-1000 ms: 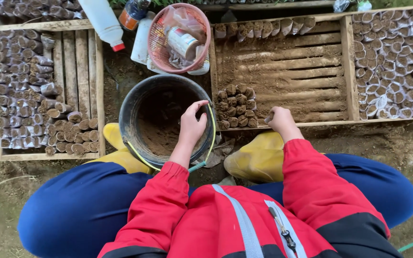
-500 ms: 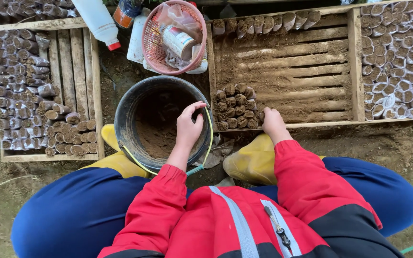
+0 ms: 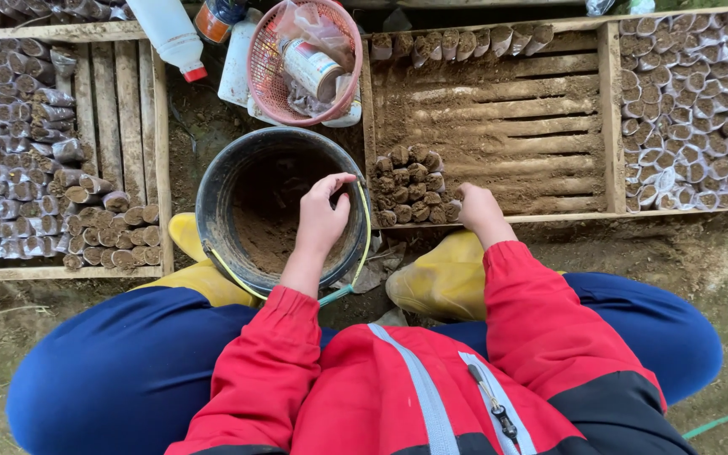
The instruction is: The person sits on the ground and fills small plastic seedling pots with soil from a bucket. They scoop soil with their hands, pack it into the pots, and place the filled pots onto a wooden tray.
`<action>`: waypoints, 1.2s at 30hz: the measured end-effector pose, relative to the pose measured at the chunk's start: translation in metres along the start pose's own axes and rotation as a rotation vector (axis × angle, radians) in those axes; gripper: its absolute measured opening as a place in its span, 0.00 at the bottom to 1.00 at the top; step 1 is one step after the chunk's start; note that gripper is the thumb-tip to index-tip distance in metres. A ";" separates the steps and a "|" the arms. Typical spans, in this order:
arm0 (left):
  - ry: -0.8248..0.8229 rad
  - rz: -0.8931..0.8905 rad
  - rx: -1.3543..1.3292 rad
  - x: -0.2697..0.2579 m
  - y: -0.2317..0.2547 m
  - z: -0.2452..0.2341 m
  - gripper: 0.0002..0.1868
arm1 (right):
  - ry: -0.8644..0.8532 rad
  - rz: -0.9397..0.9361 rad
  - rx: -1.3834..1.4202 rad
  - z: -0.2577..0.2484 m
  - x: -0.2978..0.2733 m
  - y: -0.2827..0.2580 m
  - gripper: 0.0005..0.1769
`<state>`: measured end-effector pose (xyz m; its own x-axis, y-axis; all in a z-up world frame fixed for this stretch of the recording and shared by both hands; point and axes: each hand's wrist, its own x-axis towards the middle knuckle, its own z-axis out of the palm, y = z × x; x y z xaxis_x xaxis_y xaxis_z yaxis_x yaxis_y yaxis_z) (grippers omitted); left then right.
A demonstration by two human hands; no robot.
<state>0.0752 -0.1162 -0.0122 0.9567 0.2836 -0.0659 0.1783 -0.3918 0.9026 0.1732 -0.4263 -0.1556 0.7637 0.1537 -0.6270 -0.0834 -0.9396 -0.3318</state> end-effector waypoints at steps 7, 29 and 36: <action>-0.049 -0.199 0.025 -0.010 0.053 -0.069 0.11 | 0.094 -0.328 0.259 -0.075 -0.061 -0.124 0.18; -0.122 -0.439 0.257 -0.042 -0.009 -0.130 0.13 | -0.579 -0.153 0.342 0.042 -0.033 -0.236 0.30; -0.187 -0.435 0.112 -0.043 -0.040 -0.110 0.17 | -0.671 -0.119 0.954 0.003 -0.063 -0.240 0.22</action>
<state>0.0012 -0.0163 0.0020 0.8110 0.2841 -0.5114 0.5847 -0.3661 0.7239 0.1433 -0.2097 -0.0383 0.3325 0.6235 -0.7076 -0.6977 -0.3422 -0.6294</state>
